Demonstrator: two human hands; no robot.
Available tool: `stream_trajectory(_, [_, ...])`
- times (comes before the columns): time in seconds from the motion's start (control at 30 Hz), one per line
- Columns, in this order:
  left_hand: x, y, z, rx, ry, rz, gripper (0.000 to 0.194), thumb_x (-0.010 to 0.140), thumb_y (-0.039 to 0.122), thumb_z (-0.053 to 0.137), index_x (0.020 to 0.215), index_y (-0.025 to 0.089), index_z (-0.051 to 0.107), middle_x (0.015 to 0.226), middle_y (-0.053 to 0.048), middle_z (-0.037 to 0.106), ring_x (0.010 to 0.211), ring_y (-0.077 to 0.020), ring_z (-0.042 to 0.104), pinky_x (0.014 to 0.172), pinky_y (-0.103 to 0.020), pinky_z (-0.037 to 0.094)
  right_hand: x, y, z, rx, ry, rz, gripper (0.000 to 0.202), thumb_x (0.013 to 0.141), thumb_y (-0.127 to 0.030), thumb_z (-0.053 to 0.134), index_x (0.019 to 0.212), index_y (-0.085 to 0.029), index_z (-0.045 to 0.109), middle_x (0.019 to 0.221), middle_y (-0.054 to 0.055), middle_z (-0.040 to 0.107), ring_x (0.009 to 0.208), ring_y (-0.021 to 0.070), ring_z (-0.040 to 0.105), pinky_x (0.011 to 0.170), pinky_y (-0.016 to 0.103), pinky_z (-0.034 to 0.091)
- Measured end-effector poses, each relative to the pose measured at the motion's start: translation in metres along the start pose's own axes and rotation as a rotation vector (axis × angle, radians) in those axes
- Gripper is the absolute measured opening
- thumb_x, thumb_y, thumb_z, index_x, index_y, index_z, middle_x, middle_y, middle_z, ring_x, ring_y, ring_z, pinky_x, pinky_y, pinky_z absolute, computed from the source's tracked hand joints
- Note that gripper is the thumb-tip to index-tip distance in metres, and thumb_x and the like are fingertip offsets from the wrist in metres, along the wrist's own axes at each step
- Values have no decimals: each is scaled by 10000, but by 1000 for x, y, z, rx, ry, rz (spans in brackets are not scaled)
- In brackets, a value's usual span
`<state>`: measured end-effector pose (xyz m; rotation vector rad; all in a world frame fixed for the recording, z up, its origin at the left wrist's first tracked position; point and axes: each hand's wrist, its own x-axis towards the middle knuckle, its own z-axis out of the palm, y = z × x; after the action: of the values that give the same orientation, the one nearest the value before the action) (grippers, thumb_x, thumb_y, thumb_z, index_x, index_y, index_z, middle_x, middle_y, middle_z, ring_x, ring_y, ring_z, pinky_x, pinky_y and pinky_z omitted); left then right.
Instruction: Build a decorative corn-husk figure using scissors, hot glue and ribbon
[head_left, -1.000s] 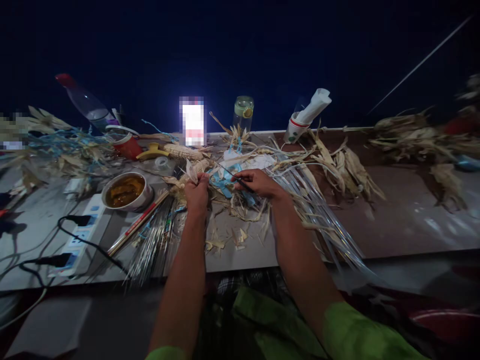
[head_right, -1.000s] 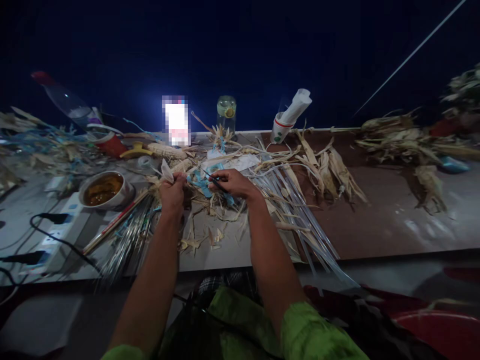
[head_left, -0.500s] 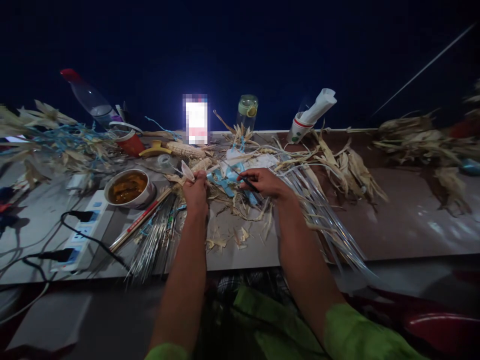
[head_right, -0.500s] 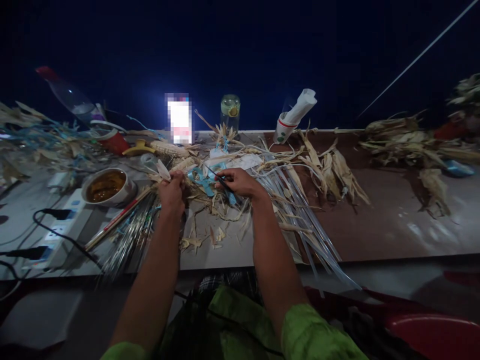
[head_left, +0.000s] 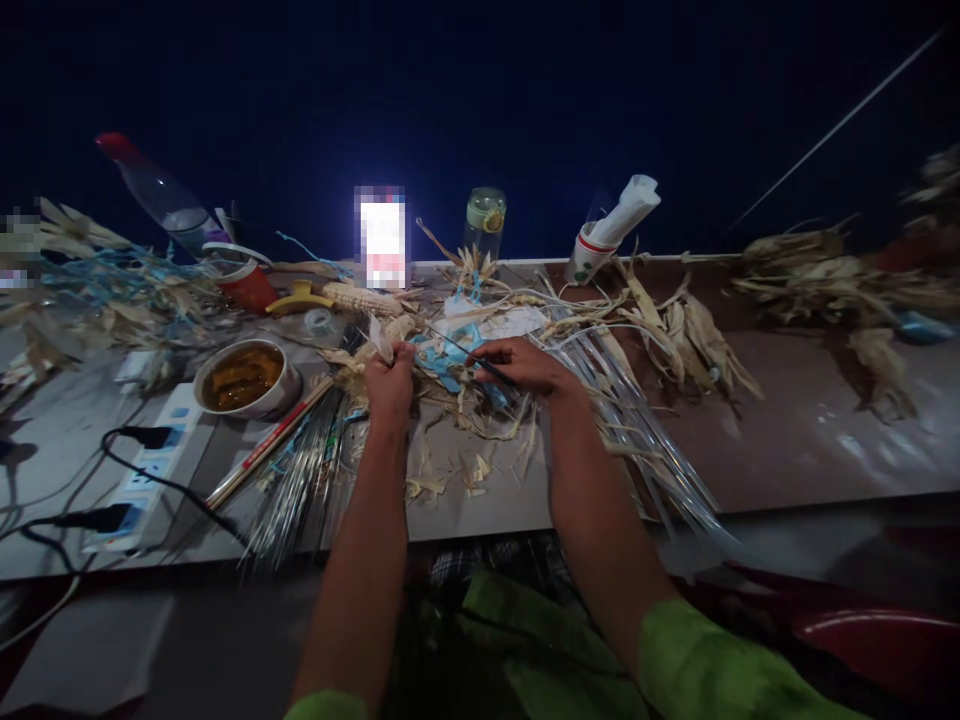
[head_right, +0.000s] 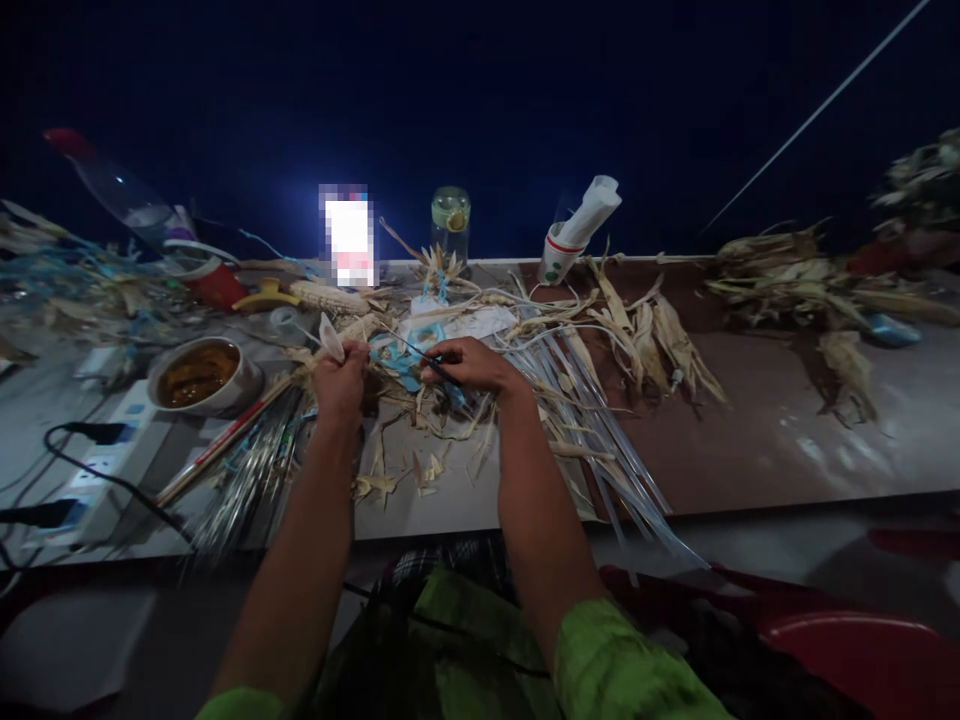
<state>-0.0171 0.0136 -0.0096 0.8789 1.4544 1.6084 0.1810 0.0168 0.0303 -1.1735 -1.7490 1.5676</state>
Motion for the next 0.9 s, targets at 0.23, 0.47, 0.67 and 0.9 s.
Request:
stream_trajectory(0.23, [-2, 2, 1, -14, -33, -10, 173, 603, 286, 671, 638, 145, 577, 496, 39, 436, 509, -86, 407, 486, -194, 333, -1, -2, -2, -17, -17, 24, 398, 584, -366, 699, 899, -125, 672, 710, 0, 628, 591, 76, 508, 537, 198, 353])
stream_trajectory(0.47, [-2, 3, -1, -4, -63, -11, 164, 617, 290, 646, 637, 137, 590, 491, 48, 417, 477, -68, 363, 480, -191, 310, -3, -3, -3, -40, -18, 57, 420, 563, -372, 708, 907, -132, 680, 715, 5, 642, 584, 79, 507, 531, 201, 345])
stream_trajectory(0.67, [1, 1, -2, -16, -69, -22, 188, 597, 309, 660, 623, 138, 587, 484, 47, 419, 474, -68, 364, 466, -189, 305, -4, 0, -6, -69, -32, 46, 430, 550, -373, 720, 927, -169, 692, 828, 18, 682, 716, 127, 573, 646, 232, 413])
stream_trajectory(0.9, [2, 1, -4, -13, -38, -19, 214, 567, 312, 684, 630, 138, 576, 474, 48, 424, 465, -66, 374, 460, -193, 306, -4, 6, -11, -149, -44, 6, 435, 570, -381, 699, 934, -144, 683, 762, 6, 662, 659, 104, 549, 632, 218, 407])
